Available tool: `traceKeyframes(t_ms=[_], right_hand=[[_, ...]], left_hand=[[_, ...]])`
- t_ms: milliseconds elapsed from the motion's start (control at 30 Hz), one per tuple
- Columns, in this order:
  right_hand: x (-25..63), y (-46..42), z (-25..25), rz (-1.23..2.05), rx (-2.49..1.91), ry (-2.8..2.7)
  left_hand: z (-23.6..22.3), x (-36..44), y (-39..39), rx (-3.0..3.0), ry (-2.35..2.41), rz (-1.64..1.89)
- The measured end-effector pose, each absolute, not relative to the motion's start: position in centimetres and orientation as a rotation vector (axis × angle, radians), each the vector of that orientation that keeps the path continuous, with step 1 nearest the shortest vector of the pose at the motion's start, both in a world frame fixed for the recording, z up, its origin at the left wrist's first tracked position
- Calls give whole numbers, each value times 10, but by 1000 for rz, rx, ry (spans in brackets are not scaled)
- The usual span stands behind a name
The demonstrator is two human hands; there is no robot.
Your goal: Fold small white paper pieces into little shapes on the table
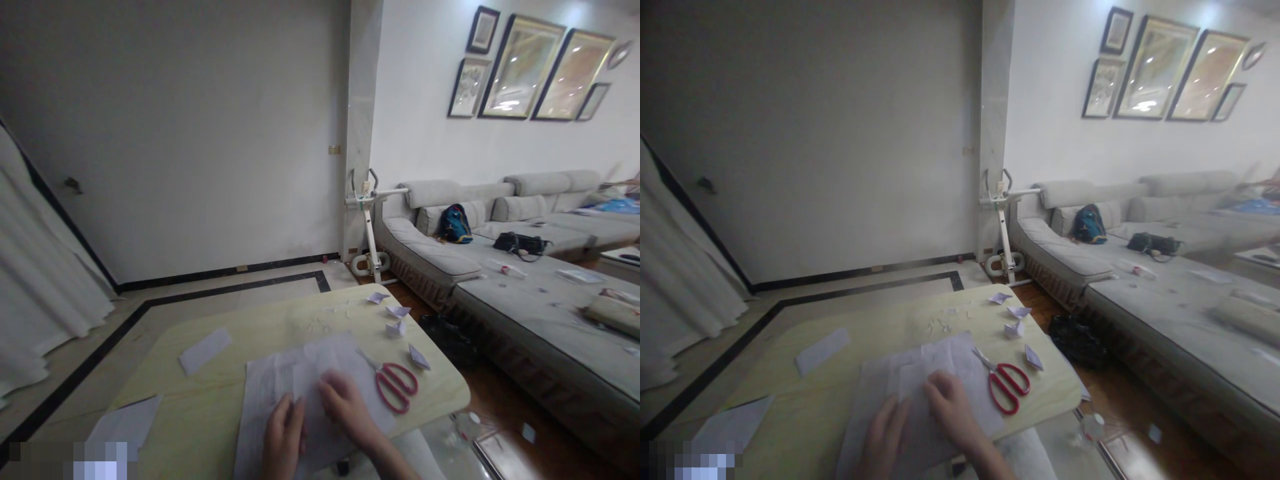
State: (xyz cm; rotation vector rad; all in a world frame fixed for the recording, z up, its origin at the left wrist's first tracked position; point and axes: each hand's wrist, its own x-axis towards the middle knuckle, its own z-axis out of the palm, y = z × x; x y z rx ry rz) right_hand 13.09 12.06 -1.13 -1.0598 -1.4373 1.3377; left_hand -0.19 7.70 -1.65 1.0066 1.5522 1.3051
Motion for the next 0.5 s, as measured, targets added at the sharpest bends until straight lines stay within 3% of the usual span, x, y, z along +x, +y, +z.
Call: traceKeyframes(t_ms=[267,500], right_hand=[[131,123,-27,1074,-1117,-1535],[132,120,-24,1100,-1138,-1578]], left_hand=[[-18,0,80,1067,1500,1302],[-17,-2,74,1127,1499,1297]])
